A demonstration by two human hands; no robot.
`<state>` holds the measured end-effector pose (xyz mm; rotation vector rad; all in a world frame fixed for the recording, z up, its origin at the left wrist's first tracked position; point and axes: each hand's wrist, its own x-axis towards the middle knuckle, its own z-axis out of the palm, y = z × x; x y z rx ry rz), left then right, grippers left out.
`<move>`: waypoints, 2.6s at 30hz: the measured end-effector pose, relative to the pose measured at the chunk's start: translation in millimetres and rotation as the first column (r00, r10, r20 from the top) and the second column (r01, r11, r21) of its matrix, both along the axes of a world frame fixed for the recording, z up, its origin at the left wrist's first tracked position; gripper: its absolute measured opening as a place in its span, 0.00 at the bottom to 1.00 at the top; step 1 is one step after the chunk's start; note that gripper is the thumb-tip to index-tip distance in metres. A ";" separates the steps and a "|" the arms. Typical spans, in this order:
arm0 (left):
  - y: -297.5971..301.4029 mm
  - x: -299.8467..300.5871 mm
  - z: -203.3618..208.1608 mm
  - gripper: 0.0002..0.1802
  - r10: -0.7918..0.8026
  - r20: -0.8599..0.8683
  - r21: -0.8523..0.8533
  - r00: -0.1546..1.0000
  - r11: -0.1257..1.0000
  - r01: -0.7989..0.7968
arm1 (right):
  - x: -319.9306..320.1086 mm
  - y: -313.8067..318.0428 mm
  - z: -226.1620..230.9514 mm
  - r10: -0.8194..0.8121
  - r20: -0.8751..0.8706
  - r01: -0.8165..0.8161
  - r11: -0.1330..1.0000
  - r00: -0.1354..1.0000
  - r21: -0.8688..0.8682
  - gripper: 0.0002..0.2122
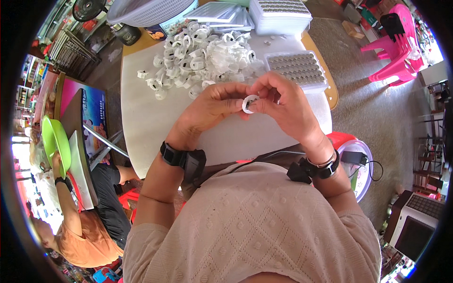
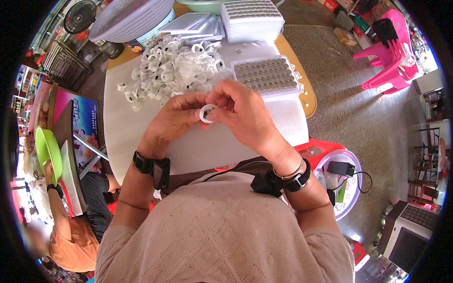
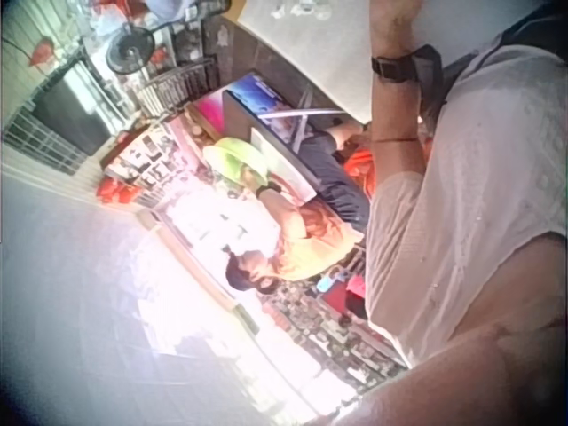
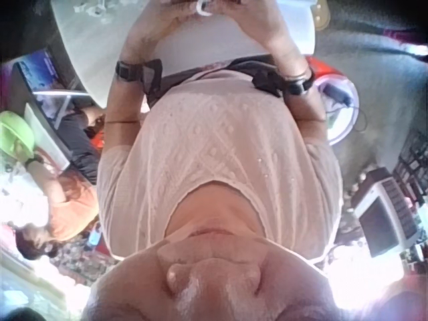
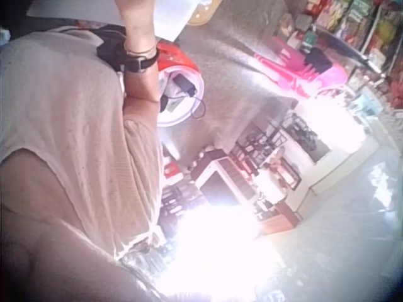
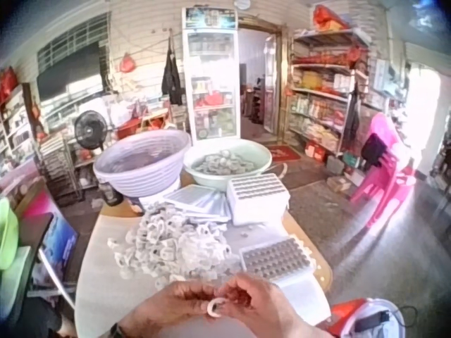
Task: Manually assemble small white plastic components by inserting a inner white piece into an outer white casing.
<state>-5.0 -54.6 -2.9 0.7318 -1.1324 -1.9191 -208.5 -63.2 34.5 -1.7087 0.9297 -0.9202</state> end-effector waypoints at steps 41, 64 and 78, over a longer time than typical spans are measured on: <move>-4.4 3.6 -2.3 0.21 0.155 -0.249 0.012 0.956 0.988 -0.157 | 28.2 -3.4 -13.1 -0.320 -0.052 0.175 0.638 0.946 -0.750 0.07; -3.6 8.1 -3.4 0.26 0.056 -0.133 -0.051 0.990 0.997 -0.063 | 19.5 -3.6 -16.3 -0.029 -0.066 -0.003 0.896 0.997 -0.445 0.09; -7.6 11.7 -11.7 0.22 0.034 -0.256 0.087 0.966 0.996 -0.012 | 23.0 -2.0 -17.8 -0.064 0.078 0.078 0.977 0.995 -0.200 0.05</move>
